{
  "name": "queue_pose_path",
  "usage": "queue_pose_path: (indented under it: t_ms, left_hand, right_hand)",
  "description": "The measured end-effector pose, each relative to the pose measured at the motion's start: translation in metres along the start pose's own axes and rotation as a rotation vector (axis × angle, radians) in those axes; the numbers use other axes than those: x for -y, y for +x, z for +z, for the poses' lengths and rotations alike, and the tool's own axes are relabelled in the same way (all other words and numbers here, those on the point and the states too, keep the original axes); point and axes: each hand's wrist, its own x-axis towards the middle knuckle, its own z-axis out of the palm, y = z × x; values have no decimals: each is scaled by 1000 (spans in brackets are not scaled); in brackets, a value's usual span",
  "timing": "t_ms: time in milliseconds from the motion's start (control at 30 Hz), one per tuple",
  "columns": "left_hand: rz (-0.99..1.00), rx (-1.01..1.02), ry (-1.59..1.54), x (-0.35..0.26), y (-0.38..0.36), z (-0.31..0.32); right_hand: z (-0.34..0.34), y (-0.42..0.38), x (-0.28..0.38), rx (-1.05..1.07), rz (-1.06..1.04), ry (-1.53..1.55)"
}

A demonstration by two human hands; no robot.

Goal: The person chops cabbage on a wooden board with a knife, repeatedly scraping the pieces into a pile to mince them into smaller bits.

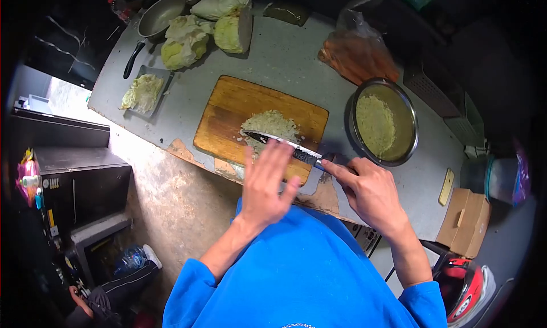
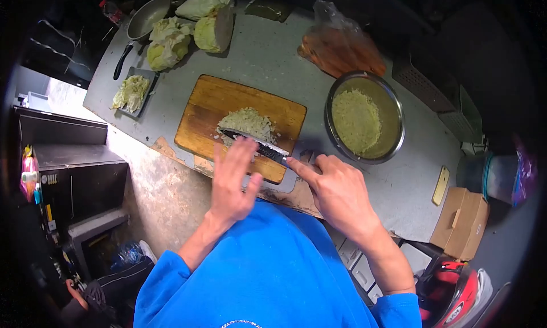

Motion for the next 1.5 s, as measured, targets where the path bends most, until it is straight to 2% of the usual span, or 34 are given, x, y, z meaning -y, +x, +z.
queue_pose_path:
  t_ms: [67,133,233,267,333,400,500,533,600,633,767,833,1033,1067,1200,1300,1367,1433,1500]
  left_hand:
    - [207,206,-96,-13,-2,3]
    - [215,223,-57,-5,-4,12]
    - [27,114,123,33,-4,20]
    - [39,114,122,44,-4,18]
    - [-149,18,169,53,-3,10]
    - [-133,0,181,49,-2,3]
    - [82,-30,-29,22,2,-1]
    - [78,-38,-27,25,2,0]
    - [193,25,7,37,2,8]
    - [221,-63,49,48,7,8]
    - [192,-106,-68,100,28,-16]
    - [295,-79,-10,114,40,-33]
    - [269,56,-12,152,45,-53]
    - [272,106,12,157,43,-53]
    - [314,95,152,180,43,-57]
    - [237,10,155,175,45,-58]
    - [48,-54,120,157,37,-49]
    - [-101,-45,153,139,21,-28]
    - [-162,86,226,113,4,1]
  right_hand:
    - [3,-1,3,3,-16,-20]
    - [-1,-3,5,3,-17,-26]
    - [-9,-8,7,-8,-8,-37]
    - [-11,-10,7,-7,-8,-38]
    - [-15,-13,9,-12,10,-38]
    - [-18,-14,11,-10,17,-35]
    - [-23,-15,11,-6,30,-7]
    - [-25,-16,11,20,83,66]
    - [-31,-17,15,49,129,137]
    - [-35,-17,18,65,170,272]
    - [-39,0,34,126,253,605]
    - [-32,16,39,141,237,599]
    - [12,34,37,172,177,569]
    - [15,31,36,176,196,569]
    - [13,14,26,183,298,549]
    - [2,0,18,124,321,548]
    - [-7,-8,16,101,377,579]
    - [-17,-14,16,116,423,591]
    - [-13,-25,10,133,473,599]
